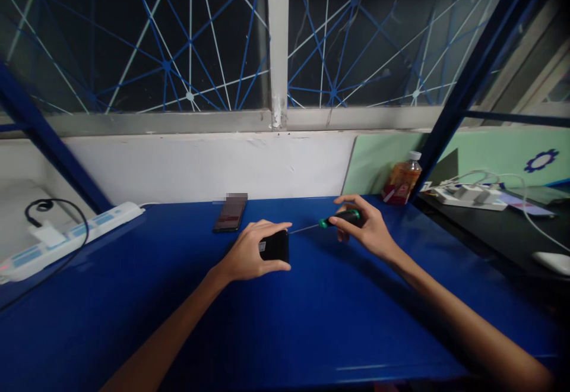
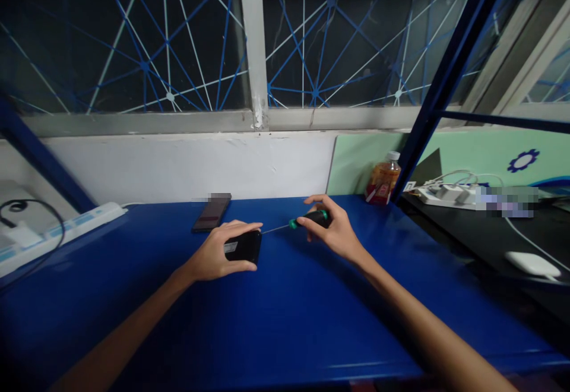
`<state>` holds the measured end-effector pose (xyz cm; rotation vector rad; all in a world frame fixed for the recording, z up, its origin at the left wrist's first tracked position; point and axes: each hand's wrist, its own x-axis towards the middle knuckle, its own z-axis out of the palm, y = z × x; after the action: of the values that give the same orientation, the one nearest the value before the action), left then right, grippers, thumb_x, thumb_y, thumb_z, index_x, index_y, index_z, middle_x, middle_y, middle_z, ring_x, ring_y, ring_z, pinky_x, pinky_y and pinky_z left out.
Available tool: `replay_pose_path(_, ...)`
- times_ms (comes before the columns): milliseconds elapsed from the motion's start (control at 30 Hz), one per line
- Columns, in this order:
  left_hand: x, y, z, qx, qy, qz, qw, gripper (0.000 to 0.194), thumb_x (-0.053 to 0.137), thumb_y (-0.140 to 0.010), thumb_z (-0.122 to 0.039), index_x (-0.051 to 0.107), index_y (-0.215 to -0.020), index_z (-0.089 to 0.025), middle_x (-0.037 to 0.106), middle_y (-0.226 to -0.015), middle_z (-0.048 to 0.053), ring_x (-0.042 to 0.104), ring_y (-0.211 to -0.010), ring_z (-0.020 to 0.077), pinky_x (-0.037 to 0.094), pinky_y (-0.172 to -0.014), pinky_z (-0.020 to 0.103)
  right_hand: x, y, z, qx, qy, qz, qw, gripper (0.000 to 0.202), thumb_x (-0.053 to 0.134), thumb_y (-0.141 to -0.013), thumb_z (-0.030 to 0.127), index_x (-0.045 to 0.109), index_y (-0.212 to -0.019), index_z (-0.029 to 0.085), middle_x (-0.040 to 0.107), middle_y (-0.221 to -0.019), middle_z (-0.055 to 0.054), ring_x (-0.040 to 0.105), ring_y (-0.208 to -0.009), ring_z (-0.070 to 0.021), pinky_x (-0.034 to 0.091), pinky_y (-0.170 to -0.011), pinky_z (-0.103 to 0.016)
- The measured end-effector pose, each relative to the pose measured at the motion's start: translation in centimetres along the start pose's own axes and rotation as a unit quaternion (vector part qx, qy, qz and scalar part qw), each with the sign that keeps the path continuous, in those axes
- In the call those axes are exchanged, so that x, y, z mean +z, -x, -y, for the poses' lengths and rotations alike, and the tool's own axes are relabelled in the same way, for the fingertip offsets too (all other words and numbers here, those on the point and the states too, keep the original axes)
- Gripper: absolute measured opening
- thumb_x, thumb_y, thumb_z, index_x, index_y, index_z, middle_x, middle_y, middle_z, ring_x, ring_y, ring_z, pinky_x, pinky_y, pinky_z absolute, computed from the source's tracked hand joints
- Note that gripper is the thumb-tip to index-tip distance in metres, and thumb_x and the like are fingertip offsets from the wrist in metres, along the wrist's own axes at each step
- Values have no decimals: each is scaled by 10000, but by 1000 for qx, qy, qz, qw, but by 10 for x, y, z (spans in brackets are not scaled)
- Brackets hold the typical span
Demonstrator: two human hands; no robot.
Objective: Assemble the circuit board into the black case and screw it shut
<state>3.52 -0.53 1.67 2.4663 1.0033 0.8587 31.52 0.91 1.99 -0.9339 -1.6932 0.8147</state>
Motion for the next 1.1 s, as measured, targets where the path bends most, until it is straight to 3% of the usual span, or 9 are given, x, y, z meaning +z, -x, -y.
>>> replay_pose_path(133,-1,0,-2,-2,1,4,1000,716,766,-656,-460,534,-1299,-245,642,-1171,91,559,-1066,293,416,-937,501,1,0,-2,-6,72,-29,997,242,609,-845,396,569,-960,187,578,-660,7,595,-515,-125,477,-490,-261)
replay_pose_path(300,0,0,-2,1,9,1,1000,705,765,-654,-456,540,-1292,-256,643,-1170,90,561,-1063,300,415,-938,509,-1,-1,2,8,-37,34,999,480,672,-788,392,432,-1177,245,616,-941,-46,648,-630,-163,505,-461,-274)
replay_pose_path(400,0,1,-2,0,6,4,1000,704,769,-652,-453,542,-1289,-260,645,-1170,92,563,-1062,304,405,-947,513,-1,-2,0,6,-26,1,1000,419,701,-766,385,481,-1086,226,631,-805,-15,626,-530,-149,496,-460,-284)
replay_pose_path(567,1,0,-5,-7,4,9,1000,714,776,-652,-461,533,-1295,-268,634,-1192,81,549,-1088,295,404,-956,507,0,1,-5,-17,109,-59,992,227,634,-824,414,591,-845,192,601,-584,2,604,-500,-146,477,-504,-280)
replay_pose_path(733,3,0,-6,-12,12,9,1000,701,764,-657,-467,541,-1290,-263,633,-1180,90,548,-1082,302,416,-938,532,-1,-1,0,-2,6,17,1000,375,651,-808,408,490,-1097,233,636,-933,-53,656,-632,-166,504,-472,-273)
replay_pose_path(833,4,0,-5,-13,10,9,1000,687,757,-664,-465,547,-1287,-265,634,-1182,95,546,-1087,311,408,-941,545,-2,-3,0,4,-28,23,999,382,689,-781,381,476,-1055,223,638,-820,-19,640,-553,-152,505,-478,-281)
replay_pose_path(933,6,0,-2,-16,0,15,1000,691,752,-674,-480,534,-1296,-274,629,-1194,95,543,-1094,312,411,-936,537,-4,-5,-7,10,29,9,999,280,690,-781,396,540,-897,190,617,-653,11,610,-485,-135,482,-494,-272)
replay_pose_path(1033,9,1,4,-13,-19,24,999,702,747,-683,-498,512,-1311,-288,616,-1224,86,535,-1111,304,405,-942,521,-5,-6,-16,37,97,49,993,308,569,-859,458,566,-737,174,566,-543,23,564,-434,-115,437,-447,-247)
replay_pose_path(1100,12,1,8,-14,-32,30,999,709,751,-682,-497,502,-1316,-297,617,-1225,79,536,-1109,297,404,-940,509,-7,-6,-22,74,77,96,990,298,576,-845,474,559,-797,180,549,-543,44,514,-378,-97,403,-384,-228)
